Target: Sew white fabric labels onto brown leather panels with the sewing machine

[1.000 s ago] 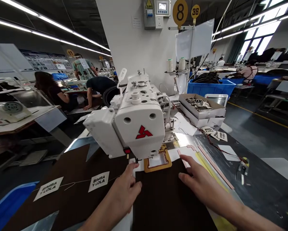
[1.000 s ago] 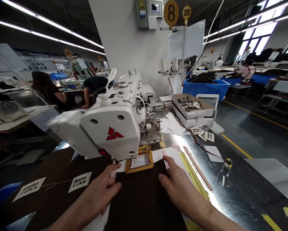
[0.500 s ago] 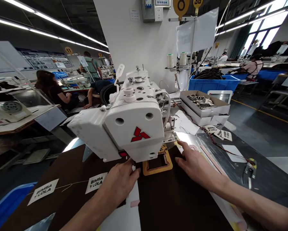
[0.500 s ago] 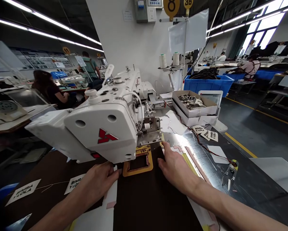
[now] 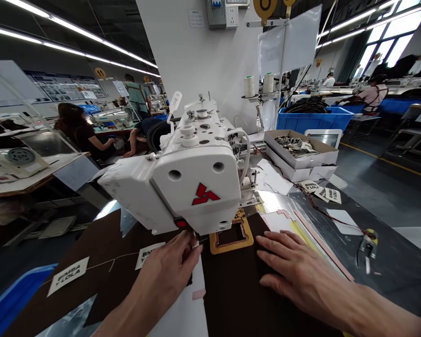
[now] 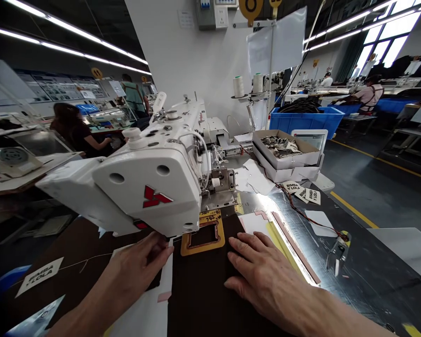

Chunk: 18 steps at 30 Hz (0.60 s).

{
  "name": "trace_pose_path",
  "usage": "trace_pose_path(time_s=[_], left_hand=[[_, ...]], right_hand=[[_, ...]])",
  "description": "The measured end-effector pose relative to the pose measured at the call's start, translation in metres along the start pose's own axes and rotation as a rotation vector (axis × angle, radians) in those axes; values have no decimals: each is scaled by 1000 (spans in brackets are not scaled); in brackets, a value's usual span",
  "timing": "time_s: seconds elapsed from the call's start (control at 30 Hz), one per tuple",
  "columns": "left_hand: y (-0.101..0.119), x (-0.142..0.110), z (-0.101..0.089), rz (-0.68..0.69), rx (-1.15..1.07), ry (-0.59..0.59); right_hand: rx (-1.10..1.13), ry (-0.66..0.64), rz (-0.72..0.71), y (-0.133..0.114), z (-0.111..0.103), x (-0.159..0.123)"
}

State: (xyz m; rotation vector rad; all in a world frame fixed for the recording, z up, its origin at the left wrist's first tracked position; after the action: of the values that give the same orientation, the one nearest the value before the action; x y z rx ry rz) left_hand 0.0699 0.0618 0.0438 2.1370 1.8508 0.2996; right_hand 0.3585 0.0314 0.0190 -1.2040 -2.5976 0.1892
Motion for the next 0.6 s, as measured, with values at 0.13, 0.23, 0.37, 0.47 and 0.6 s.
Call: trace_pose_path(time_s=[0.13,0.23,0.37,0.47,0.6], left_hand=[[13,-34,5,308,-2,234],[31,-62,15,606,164,326],[42,-73,26,806,535,352],[37,-60,25,766,645,335],[26,-42,21,611,571,306]], right_hand=[[39,2,26,0,10,6],[37,-9,47,1,14,11],[33,-51,35,3,12,7],[40,-109,20,7,12,4],[67,-151,26,17,14,14]])
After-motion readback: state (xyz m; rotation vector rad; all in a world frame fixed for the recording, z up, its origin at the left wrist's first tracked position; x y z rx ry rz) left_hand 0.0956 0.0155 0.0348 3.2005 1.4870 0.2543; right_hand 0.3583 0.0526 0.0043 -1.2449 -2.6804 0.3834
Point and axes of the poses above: each hand's wrist, its own x-axis towards the middle knuckle, its own z-axis out of the palm, y = z × x, the point moved 5 cm from there along x, towards the middle knuckle, and after that the axes turned 2 degrees about -z, right-handed, at the moved point
